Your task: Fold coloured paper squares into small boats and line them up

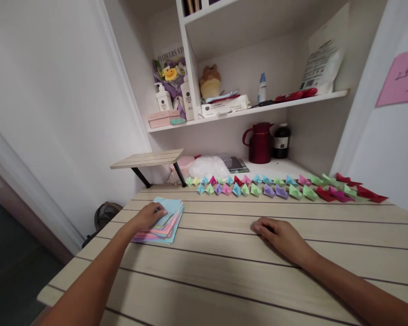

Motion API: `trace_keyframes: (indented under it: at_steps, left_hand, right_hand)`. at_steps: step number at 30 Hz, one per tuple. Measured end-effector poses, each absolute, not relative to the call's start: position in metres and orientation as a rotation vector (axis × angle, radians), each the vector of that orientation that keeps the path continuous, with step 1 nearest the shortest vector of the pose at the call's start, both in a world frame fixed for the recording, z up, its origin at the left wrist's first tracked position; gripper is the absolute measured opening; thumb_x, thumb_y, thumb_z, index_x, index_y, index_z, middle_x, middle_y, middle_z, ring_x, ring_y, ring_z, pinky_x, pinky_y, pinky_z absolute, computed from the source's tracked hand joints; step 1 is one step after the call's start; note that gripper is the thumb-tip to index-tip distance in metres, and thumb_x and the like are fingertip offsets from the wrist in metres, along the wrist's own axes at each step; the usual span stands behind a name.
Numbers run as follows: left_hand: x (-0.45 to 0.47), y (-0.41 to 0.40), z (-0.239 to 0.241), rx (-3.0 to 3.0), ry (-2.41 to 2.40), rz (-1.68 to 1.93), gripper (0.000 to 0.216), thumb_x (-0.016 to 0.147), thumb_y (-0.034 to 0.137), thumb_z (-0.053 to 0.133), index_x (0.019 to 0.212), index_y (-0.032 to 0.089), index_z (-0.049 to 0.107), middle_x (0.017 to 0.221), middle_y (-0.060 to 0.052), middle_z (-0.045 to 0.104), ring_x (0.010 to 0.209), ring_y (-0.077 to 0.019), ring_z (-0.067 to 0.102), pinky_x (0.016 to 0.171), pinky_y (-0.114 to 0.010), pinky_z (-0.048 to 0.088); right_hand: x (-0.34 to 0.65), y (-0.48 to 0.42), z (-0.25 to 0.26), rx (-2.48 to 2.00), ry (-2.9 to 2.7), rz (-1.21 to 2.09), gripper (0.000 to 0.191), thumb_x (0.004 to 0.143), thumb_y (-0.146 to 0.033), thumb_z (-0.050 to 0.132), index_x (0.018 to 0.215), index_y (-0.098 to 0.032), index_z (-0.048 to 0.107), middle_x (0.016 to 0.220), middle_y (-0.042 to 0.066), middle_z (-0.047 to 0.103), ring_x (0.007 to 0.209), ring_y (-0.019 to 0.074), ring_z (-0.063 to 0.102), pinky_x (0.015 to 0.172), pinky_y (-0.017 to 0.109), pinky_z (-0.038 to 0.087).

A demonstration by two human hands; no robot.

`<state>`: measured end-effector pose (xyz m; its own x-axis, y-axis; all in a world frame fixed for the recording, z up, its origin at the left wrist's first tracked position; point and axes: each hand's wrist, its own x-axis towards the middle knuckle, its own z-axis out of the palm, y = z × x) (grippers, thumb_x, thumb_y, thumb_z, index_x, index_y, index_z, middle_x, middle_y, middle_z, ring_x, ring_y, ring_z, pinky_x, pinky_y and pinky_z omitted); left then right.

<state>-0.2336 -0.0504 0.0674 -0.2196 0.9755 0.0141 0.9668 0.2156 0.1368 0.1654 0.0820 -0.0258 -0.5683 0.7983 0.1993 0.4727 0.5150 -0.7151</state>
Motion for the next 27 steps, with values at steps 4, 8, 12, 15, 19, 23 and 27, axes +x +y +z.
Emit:
trace_keyframes:
  at_steps: [4,8,12,15,19,23,27]
  left_hand:
    - [-0.226,-0.042,0.082,1.749,2.364,0.101,0.057,0.084,0.063,0.036,0.096,0.015,0.065,0.100,-0.010,0.071,0.092,-0.0248,0.064,0.077,-0.031,0.048]
    - [-0.219,-0.030,0.097,1.600,2.302,-0.038,0.065,0.067,0.069,0.058,0.107,0.018,0.063,0.114,-0.012,0.069,0.096,-0.0266,0.063,0.079,-0.032,0.048]
    - [-0.213,-0.021,0.102,1.461,2.265,-0.123,0.075,0.060,0.067,0.063,0.119,0.022,0.056,0.128,-0.016,0.060,0.098,-0.0283,0.062,0.067,-0.032,0.050]
    - [-0.213,-0.021,0.103,1.412,2.257,-0.114,0.067,0.066,0.063,0.058,0.120,0.023,0.054,0.131,-0.015,0.057,0.100,-0.0277,0.061,0.064,-0.031,0.051]
    - [-0.218,-0.027,0.107,1.404,2.240,-0.055,0.051,0.072,0.050,0.054,0.116,0.026,0.055,0.130,-0.009,0.057,0.104,-0.0239,0.059,0.068,-0.030,0.051]
    - [-0.221,-0.031,0.109,1.418,2.224,-0.029,0.043,0.076,0.051,0.050,0.110,0.026,0.057,0.122,-0.006,0.062,0.101,-0.0208,0.059,0.069,-0.028,0.050]
    - [-0.218,-0.028,0.107,1.518,2.224,-0.053,0.053,0.071,0.067,0.051,0.100,0.024,0.061,0.103,-0.005,0.066,0.085,-0.0201,0.059,0.062,-0.028,0.047]
  right_hand:
    - [0.166,0.082,-0.025,-1.041,-2.251,0.835,0.034,0.088,-0.046,0.045,0.081,-0.022,0.068,0.075,0.002,0.069,0.073,0.0220,0.061,0.066,0.030,0.043]
    - [0.167,0.083,-0.026,-1.022,-2.270,0.851,0.035,0.089,-0.047,0.044,0.081,-0.022,0.067,0.073,0.002,0.068,0.071,0.0213,0.061,0.067,0.030,0.044]
    - [0.168,0.085,-0.027,-1.000,-2.268,0.879,0.033,0.088,-0.047,0.046,0.082,-0.022,0.067,0.076,0.002,0.069,0.074,0.0219,0.061,0.069,0.030,0.044]
    - [0.169,0.084,-0.025,-0.992,-2.251,0.894,0.031,0.087,-0.046,0.047,0.081,-0.022,0.067,0.075,0.002,0.068,0.074,0.0217,0.061,0.069,0.030,0.044]
    - [0.169,0.083,-0.023,-0.977,-2.246,0.918,0.030,0.088,-0.043,0.046,0.079,-0.022,0.066,0.070,0.001,0.065,0.068,0.0193,0.058,0.064,0.028,0.041]
    - [0.169,0.083,-0.023,-0.969,-2.232,0.917,0.030,0.086,-0.044,0.048,0.076,-0.021,0.065,0.070,0.001,0.065,0.068,0.0193,0.058,0.066,0.028,0.042]
    - [0.169,0.083,-0.023,-0.971,-2.248,0.908,0.030,0.087,-0.044,0.047,0.077,-0.021,0.064,0.070,0.001,0.065,0.069,0.0190,0.058,0.068,0.028,0.042]
